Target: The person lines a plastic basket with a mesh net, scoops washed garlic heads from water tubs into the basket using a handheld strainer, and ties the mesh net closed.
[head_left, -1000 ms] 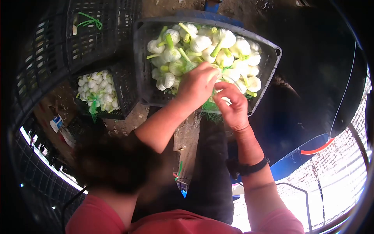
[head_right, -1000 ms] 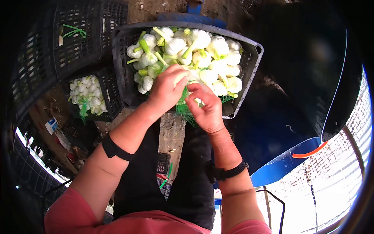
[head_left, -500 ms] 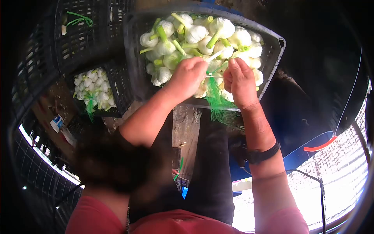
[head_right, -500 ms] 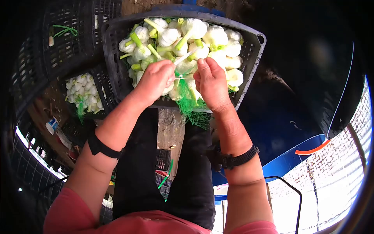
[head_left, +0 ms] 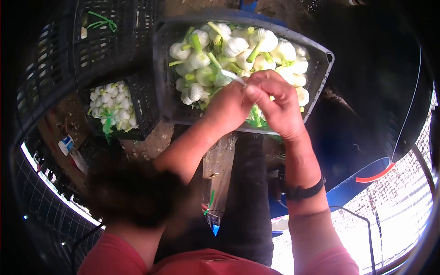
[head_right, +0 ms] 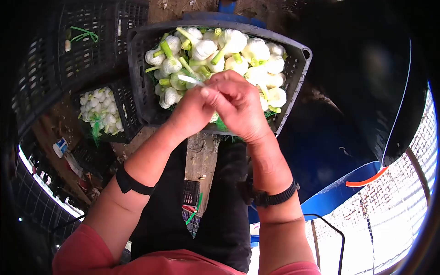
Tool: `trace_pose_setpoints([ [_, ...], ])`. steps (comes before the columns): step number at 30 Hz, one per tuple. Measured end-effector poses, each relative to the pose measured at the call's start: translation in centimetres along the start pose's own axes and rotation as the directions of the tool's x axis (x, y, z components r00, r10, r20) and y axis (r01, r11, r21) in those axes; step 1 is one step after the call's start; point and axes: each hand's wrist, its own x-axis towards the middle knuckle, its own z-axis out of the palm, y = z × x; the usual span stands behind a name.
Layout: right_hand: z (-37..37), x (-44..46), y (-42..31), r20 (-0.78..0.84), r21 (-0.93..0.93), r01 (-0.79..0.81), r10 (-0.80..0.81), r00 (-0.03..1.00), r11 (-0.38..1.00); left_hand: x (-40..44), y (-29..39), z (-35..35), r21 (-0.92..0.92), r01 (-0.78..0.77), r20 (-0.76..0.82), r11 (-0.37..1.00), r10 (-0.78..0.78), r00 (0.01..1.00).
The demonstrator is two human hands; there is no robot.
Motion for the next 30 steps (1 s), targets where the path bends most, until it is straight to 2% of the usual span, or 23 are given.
trace_pose_setpoints([
  [2, -0.2, 0.6, 0.3, -0.049, 0.092, 0.04, -0.035, 0.998, 0.995, 0.4, -0.1, -0.5, 0.038, 0.172, 0.014, 0.984, -0.172, 0.985],
  [4, -0.6, 0.6, 0.8, 0.003, 0.109, 0.028, -0.028, 1.0, 0.994, 0.8, -0.3, -1.0, 0.026, 0.187, 0.068, 0.982, -0.188, 0.98],
  [6, -0.8, 0.6, 0.9, 0.039, 0.235, -0.115, 0.108, 0.993, 0.965, 1.4, -0.7, -1.3, 0.007, 0.205, 0.178, 0.979, -0.203, 0.963],
  [10, -1.1, 0.5, 2.0, 0.075, 0.074, -0.115, 0.109, 0.991, 0.991, 1.9, -0.9, -2.1, 0.046, 0.225, 0.242, 0.973, -0.23, 0.943],
  [11, -0.3, 0.4, 2.2, -0.038, -0.031, -0.09, 0.089, 0.995, 0.995, 1.9, -1.0, -2.2, 0.042, 0.179, 0.239, 0.983, -0.183, 0.954],
  [12, 0.1, 0.4, 2.4, -0.038, -0.031, -0.087, 0.086, 0.996, 0.996, 2.0, -1.1, -2.2, 0.044, 0.177, 0.237, 0.983, -0.183, 0.954],
  [14, 0.6, 0.5, 2.2, -0.327, 0.348, -0.109, 0.229, 0.917, 0.931, 2.2, -1.3, -2.0, 0.048, 0.24, 0.232, 0.97, -0.245, 0.941],
  [15, 0.4, 0.5, 1.8, -0.241, 0.365, -0.15, 0.249, 0.938, 0.919, 2.2, -1.3, -2.0, 0.048, 0.24, 0.231, 0.97, -0.244, 0.942],
  [16, 0.2, 0.4, 2.4, -0.139, 0.246, -0.228, 0.267, 0.953, 0.942, 2.1, -1.3, -1.9, -0.004, 0.254, 0.236, 0.967, -0.245, 0.94],
  [18, 0.9, 0.4, 3.5, -0.151, 0.001, -0.213, 0.211, 0.966, 0.977, 2.2, -1.5, -1.7, -0.056, 0.266, 0.245, 0.962, -0.245, 0.938],
  [19, 0.8, 0.2, 3.8, -0.152, 0.001, -0.214, 0.212, 0.965, 0.977, 2.2, -1.8, -1.8, -0.037, 0.252, 0.307, 0.967, -0.229, 0.924],
  [21, 0.8, 0.4, 3.5, -0.135, 0.384, -0.27, 0.343, 0.93, 0.883, 2.2, -1.7, -2.3, -0.019, 0.236, 0.367, 0.972, -0.213, 0.905],
  [23, 1.2, 0.2, 2.6, -0.173, 0.428, -0.233, 0.332, 0.927, 0.873, 1.9, -1.6, -2.9, -0.328, 0.395, 0.487, 0.858, -0.204, 0.849],
  [24, 1.4, 0.2, 2.2, -0.211, 0.47, -0.195, 0.325, 0.922, 0.861, 1.9, -1.7, -2.9, -0.328, 0.395, 0.488, 0.858, -0.204, 0.849],
  [26, 1.7, 0.0, 3.3, -0.186, 0.454, -0.193, 0.304, 0.934, 0.87, 1.8, -1.8, -2.8, -0.572, 0.499, 0.442, 0.651, -0.267, 0.856],
  [28, 1.9, -0.2, 4.0, -0.201, 0.326, -0.265, 0.34, 0.918, 0.908, 1.6, -1.9, -2.1, -0.592, 0.498, 0.382, 0.633, -0.324, 0.865],
  [30, 2.1, -0.4, 4.6, -0.21, 0.389, -0.229, 0.328, 0.921, 0.892, 1.4, -1.7, -1.6, -0.582, 0.522, 0.246, 0.623, -0.477, 0.844],
])
